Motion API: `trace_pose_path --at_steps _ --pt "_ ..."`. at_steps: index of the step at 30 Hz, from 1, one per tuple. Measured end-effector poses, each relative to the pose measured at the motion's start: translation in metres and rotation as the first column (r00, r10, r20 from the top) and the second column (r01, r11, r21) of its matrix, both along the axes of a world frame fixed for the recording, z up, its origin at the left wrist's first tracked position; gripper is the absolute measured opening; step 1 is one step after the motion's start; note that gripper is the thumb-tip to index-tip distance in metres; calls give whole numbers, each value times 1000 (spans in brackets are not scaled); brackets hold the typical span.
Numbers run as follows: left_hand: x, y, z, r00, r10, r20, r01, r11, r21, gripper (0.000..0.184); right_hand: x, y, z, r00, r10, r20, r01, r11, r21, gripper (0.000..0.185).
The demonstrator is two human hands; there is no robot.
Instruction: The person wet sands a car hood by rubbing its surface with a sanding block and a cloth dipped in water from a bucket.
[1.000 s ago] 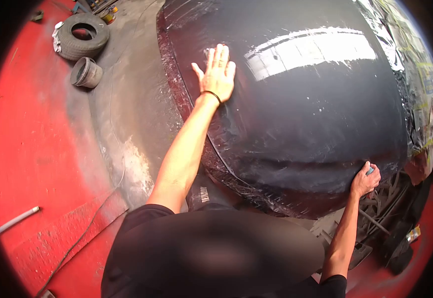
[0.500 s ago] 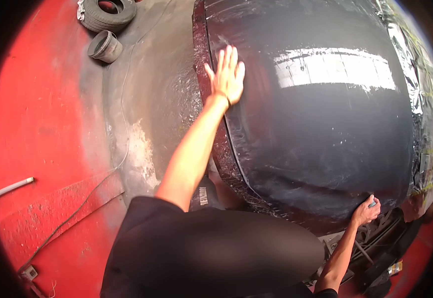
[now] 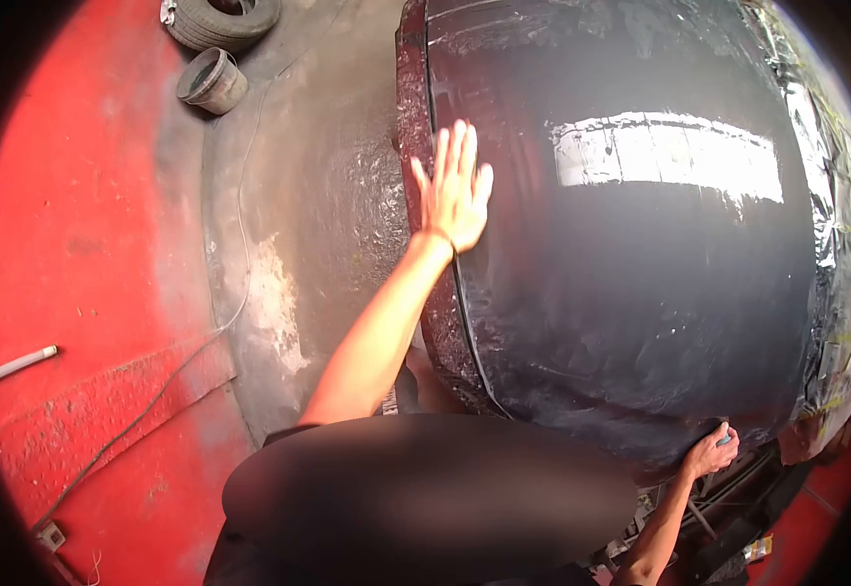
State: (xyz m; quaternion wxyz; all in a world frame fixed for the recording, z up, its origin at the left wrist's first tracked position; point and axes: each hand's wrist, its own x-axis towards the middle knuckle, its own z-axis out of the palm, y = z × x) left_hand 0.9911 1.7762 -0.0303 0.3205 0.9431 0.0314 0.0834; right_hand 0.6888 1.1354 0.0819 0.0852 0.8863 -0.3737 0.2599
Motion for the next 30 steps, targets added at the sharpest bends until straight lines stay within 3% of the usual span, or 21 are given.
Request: trace_pose_path --at_steps 3,8,10,13,15,18,20,23,25,27,30 --pt "8 8 3 999 -34 5 33 998 53 70 -2 -9 -2 999 -4 -33 3 1000 -4 45" --pt "123 39 -15 999 21 26 -22 999 26 70 0 -2 4 1000 9 -23 -9 1000 -3 48" --pt "70 22 -3 1000 -10 13 10 1000 -16 72 -1 -4 3 999 22 -28 -22 1000 -21 53" --pt "-91 -34 11 997 -59 40 56 996 69 72 -3 -11 -3 1000 -5 -13 5 1000 8 51" --pt "-184 -66 15 991 -125 -54 125 992 4 71 -3 -4 -4 1000 -17 -2 17 1000 -1 50" --pt "-179 -68 11 993 -98 -66 101 994 49 70 4 2 0 1000 -4 16 4 1000 -8 48" --pt "-111 -47 8 1000 -18 23 15 992 124 70 0 -8 -8 1000 4 17 -4 1000 -7 48" --pt "-35 -18 1 998 -7 -55 9 1000 20 71 4 4 -1 999 -34 19 33 999 40 46" --pt "-72 -34 7 999 -6 -37 6 1000 23 71 7 7 -2 998 -61 32 60 998 26 47" --pt "-160 -66 2 996 -58 63 56 998 27 71 7 -3 -9 997 -53 53 52 998 19 49" --pt "-263 -93 1 987 -158 -9 158 987 16 72 10 7 -5 996 -65 60 62 997 47 47"
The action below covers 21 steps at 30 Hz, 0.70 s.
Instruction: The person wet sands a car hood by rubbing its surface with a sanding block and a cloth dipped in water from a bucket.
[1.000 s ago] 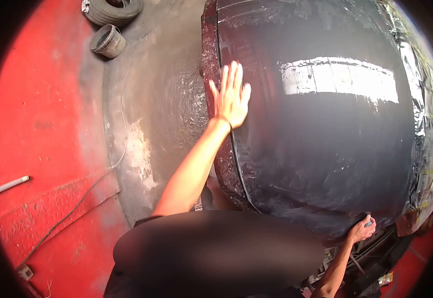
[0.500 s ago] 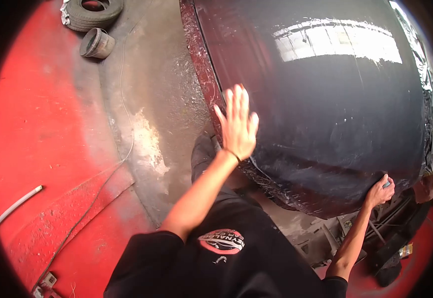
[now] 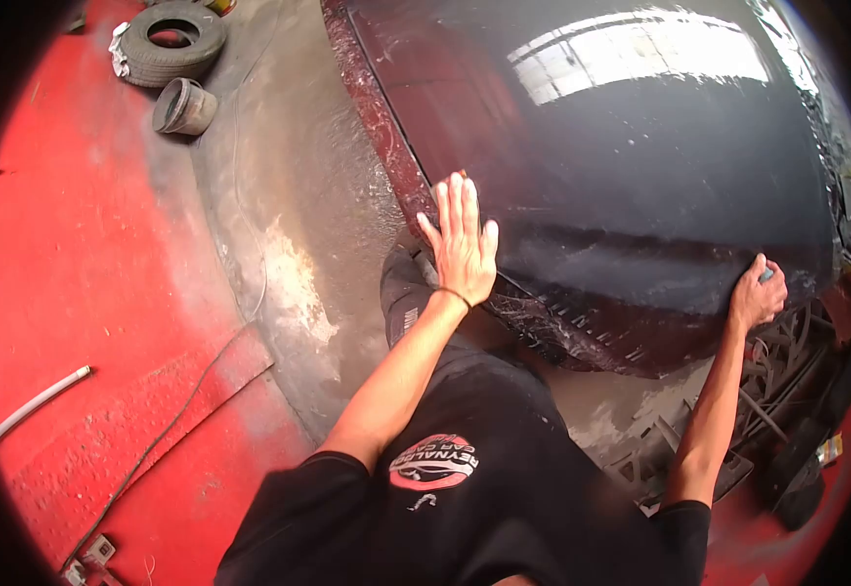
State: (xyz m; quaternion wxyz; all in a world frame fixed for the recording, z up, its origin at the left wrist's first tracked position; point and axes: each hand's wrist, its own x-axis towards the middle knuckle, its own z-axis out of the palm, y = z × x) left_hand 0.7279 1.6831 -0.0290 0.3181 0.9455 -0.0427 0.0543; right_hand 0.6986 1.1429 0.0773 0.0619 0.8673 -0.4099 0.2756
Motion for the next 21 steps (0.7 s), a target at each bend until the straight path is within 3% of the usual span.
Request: trace_pose_path --at_steps 2,5,8,11,12,15,19,21 --pt "-7 2 -3 998 -55 5 54 995 85 73 0 -4 -2 1000 19 13 -19 999 -37 45" --pt "68 27 -2 997 -58 47 49 984 174 75 -1 -2 0 999 42 23 -41 998 -48 42" --pt "71 42 11 980 -197 42 193 979 71 74 1 14 4 998 21 61 -16 996 -88 40" --pt "34 74 1 816 -577 44 556 803 215 79 0 13 2 995 45 88 -36 995 -94 38" --pt "42 72 6 775 -631 30 602 753 267 79 0 14 1 996 34 85 -26 996 -88 38" --pt "68 33 40 648 -762 14 705 606 370 74 1 19 3 993 45 108 -36 996 -84 34" --pt "92 -91 108 355 -935 26 781 312 542 66 1 19 0 991 62 121 -51 995 -90 31" --pt "85 -99 110 399 -917 11 770 341 539 67 2 20 -1 987 74 145 -60 994 -96 30"
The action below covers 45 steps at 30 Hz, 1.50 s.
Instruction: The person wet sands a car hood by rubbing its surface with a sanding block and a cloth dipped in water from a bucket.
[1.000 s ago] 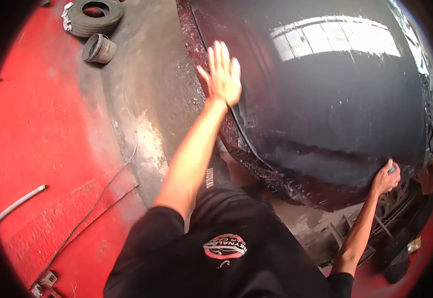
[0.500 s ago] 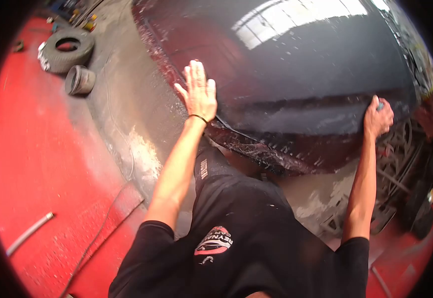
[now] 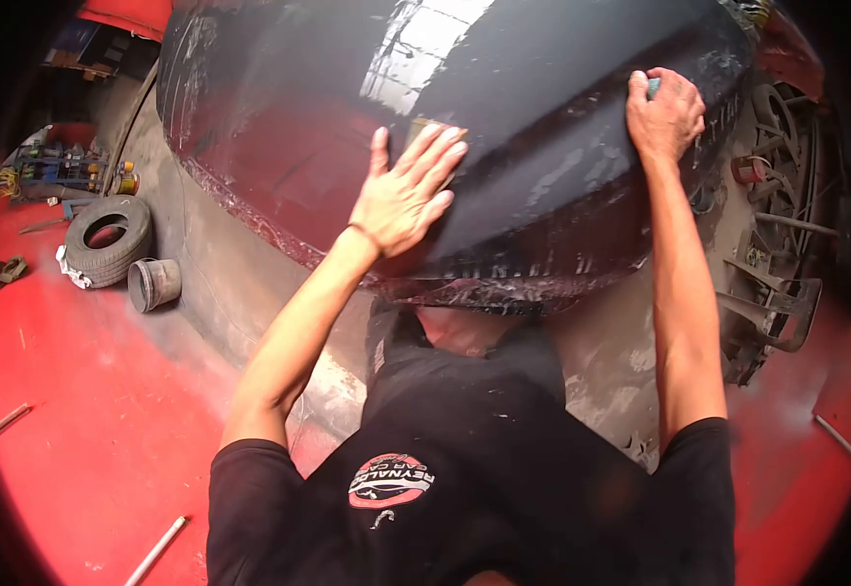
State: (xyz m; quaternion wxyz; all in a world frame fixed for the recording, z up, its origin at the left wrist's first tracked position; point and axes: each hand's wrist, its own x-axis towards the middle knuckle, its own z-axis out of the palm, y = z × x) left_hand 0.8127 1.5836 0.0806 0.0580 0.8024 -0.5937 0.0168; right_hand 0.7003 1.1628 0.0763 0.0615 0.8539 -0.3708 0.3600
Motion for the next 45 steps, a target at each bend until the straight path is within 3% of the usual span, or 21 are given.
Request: trace_pose_path --at_steps 5,9,13,16,18,20,22,24,25,26,28,30,32,34,36,38,40,41,42,44,45 --pt "-41 76 -54 965 262 -27 -263 964 -37 75 -9 10 7 985 135 109 -137 991 9 26" --pt "-62 -43 -21 941 325 -98 -338 926 -166 72 -8 9 9 978 181 102 -180 983 -26 23" --pt "-82 -208 -1 938 345 44 -332 926 -181 66 -10 2 5 973 222 57 -218 973 -70 22" --pt "-92 -216 -5 898 440 3 -430 880 -199 66 -14 2 3 972 237 -1 -236 970 -55 25" --pt "-105 -169 -15 812 577 -85 -579 779 -241 66 -15 1 6 973 226 -37 -228 973 -46 26" --pt "-114 -110 -19 622 752 -217 -782 584 -219 67 -18 0 12 957 286 -42 -287 957 -37 27" --pt "-107 -52 -68 328 912 -248 -931 269 -246 66 -21 -5 9 941 334 -57 -336 941 -41 27" --pt "-98 -46 -78 114 908 -404 -981 39 -189 65 -22 -8 11 926 369 -80 -372 927 -36 28" --pt "-101 -76 -70 107 924 -367 -974 24 -224 65 -21 -9 12 916 392 -88 -396 918 -30 29" --pt "-108 -109 -56 255 926 -277 -923 148 -356 64 -23 -10 13 904 415 -105 -420 907 -25 30" --pt "-127 -194 -15 459 874 -157 -848 378 -372 65 -27 -18 20 857 485 -172 -494 869 -12 31" --pt "-133 -261 -8 583 737 -341 -801 453 -391 67 -32 -35 31 790 567 -233 -579 815 20 32" --pt "-133 -256 -3 569 760 -314 -816 474 -331 67 -29 -68 48 731 634 -252 -641 765 64 35" --pt "-134 -207 -6 410 851 -327 -902 327 -281 66 -19 -118 50 770 584 -257 -578 809 105 35" --pt "-117 -134 -51 94 953 -287 -958 9 -285 65 -9 -151 43 807 538 -242 -543 838 52 36" --pt "-104 -98 -46 -66 839 -540 -979 -159 -128 65 -3 -153 35 828 504 -247 -515 857 20 38" --pt "-97 -144 -39 -137 904 -404 -957 -226 -181 66 -2 -157 32 825 507 -250 -512 857 49 40" --pt "-105 -185 -18 -41 948 -315 -960 -125 -250 66 0 -157 32 818 520 -247 -523 850 59 40" --pt "-117 -233 6 156 934 -321 -958 64 -279 66 0 -157 33 812 528 -250 -529 846 68 41" --pt "-134 -316 30 470 748 -469 -881 361 -307 67 -6 -162 35 801 537 -265 -539 839 72 41" --pt "-135 -358 10 476 747 -463 -864 300 -404 68 -4 -164 34 791 549 -271 -553 831 68 41"
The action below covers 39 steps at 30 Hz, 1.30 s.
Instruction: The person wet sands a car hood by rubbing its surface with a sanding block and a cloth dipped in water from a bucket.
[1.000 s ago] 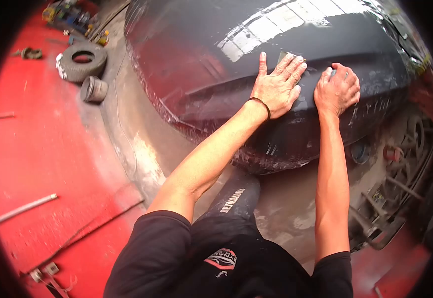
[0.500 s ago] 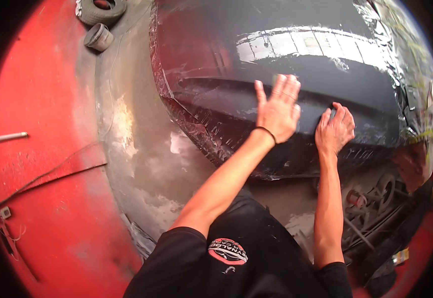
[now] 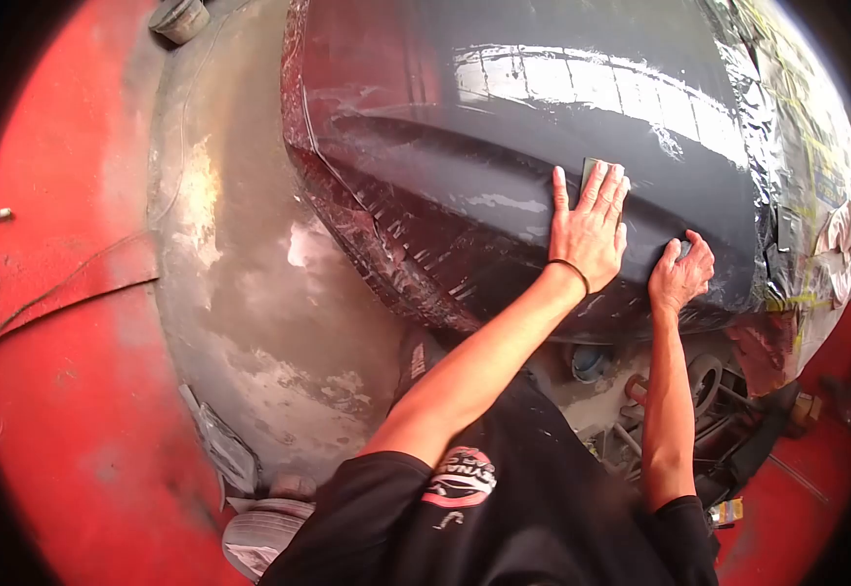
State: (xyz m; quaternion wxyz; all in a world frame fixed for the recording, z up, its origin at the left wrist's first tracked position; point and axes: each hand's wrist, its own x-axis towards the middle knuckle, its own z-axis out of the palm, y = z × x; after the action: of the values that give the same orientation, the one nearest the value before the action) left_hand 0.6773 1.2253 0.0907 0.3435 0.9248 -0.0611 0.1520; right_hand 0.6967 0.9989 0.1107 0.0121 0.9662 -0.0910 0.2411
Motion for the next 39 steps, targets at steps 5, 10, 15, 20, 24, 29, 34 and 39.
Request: trace_pose_path --at_steps 5,10,15,20,24,29,34,39 --pt "-12 111 -12 969 239 -66 -234 969 83 67 0 -2 -1 999 29 34 -28 1000 -14 39" --pt "0 187 -46 695 639 -330 -641 758 117 67 0 5 1 999 6 39 -6 1000 3 39" --pt "-45 41 -9 871 446 -206 -441 895 72 75 -3 3 2 998 52 37 -52 998 17 40" --pt "12 124 -23 660 683 -313 -681 720 135 71 -5 5 2 995 88 56 -89 996 22 38" --pt "20 78 -17 538 751 -384 -761 628 163 81 -9 7 6 993 114 42 -116 992 40 35" --pt "22 117 -21 490 763 -422 -786 595 165 77 -13 3 11 988 153 32 -154 987 45 34" --pt "45 207 -36 423 749 -510 -836 539 98 76 -10 5 7 984 160 79 -163 986 41 34" --pt "25 212 -65 481 731 -485 -767 619 172 78 -9 10 11 991 125 43 -126 992 32 34"
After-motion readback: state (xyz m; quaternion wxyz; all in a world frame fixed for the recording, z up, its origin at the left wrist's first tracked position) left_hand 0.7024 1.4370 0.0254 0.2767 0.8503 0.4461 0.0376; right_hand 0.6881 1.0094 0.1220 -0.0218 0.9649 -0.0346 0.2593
